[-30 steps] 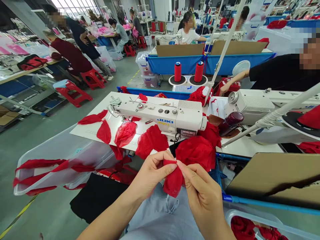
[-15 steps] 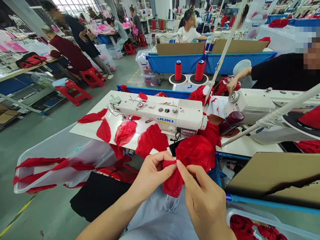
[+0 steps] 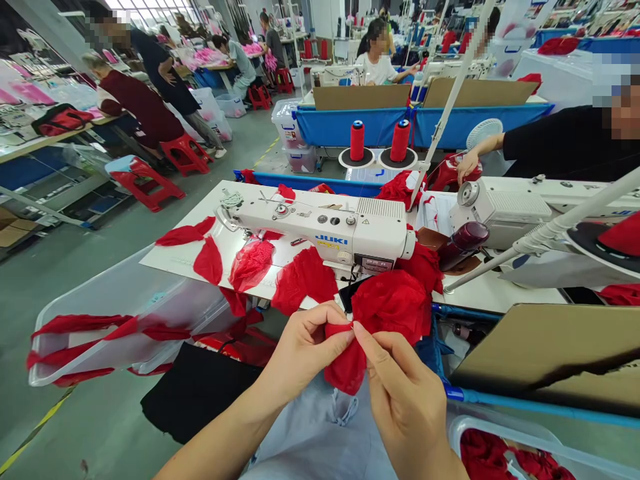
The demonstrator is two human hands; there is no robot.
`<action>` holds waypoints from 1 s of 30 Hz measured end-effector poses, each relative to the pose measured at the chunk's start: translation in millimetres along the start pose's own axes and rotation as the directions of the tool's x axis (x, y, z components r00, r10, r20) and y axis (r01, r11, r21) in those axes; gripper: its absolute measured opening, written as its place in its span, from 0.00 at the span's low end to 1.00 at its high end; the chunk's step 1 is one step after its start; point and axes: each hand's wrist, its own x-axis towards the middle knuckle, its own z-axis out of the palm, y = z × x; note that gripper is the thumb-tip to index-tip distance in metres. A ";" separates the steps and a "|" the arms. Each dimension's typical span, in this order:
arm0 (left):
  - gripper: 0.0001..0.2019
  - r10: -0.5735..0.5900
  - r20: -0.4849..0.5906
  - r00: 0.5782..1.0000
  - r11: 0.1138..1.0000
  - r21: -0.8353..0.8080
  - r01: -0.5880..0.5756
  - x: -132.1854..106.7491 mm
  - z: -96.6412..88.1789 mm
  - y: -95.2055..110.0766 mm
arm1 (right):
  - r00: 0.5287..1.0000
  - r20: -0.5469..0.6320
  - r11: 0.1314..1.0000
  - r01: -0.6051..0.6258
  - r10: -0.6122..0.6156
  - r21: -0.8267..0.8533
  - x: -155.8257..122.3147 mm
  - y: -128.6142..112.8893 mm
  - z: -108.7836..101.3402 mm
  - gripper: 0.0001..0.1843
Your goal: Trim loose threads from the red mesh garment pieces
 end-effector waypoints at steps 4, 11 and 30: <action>0.14 -0.109 0.042 0.993 0.988 -0.102 0.112 0.1 -1.7 -2.2 | 0.999 -0.004 0.998 -0.037 0.037 0.054 4.0 -1.6 0.9 0.23; 0.13 -0.081 0.015 0.997 0.996 -0.042 0.082 0.6 -3.1 -1.8 | 0.998 0.061 0.999 0.030 -0.028 -0.041 3.5 0.3 -5.1 0.27; 0.15 -0.202 0.164 0.966 0.959 -0.169 0.229 0.4 -10.1 -1.0 | 0.962 0.089 0.901 -0.274 0.259 0.337 1.1 2.9 1.1 0.17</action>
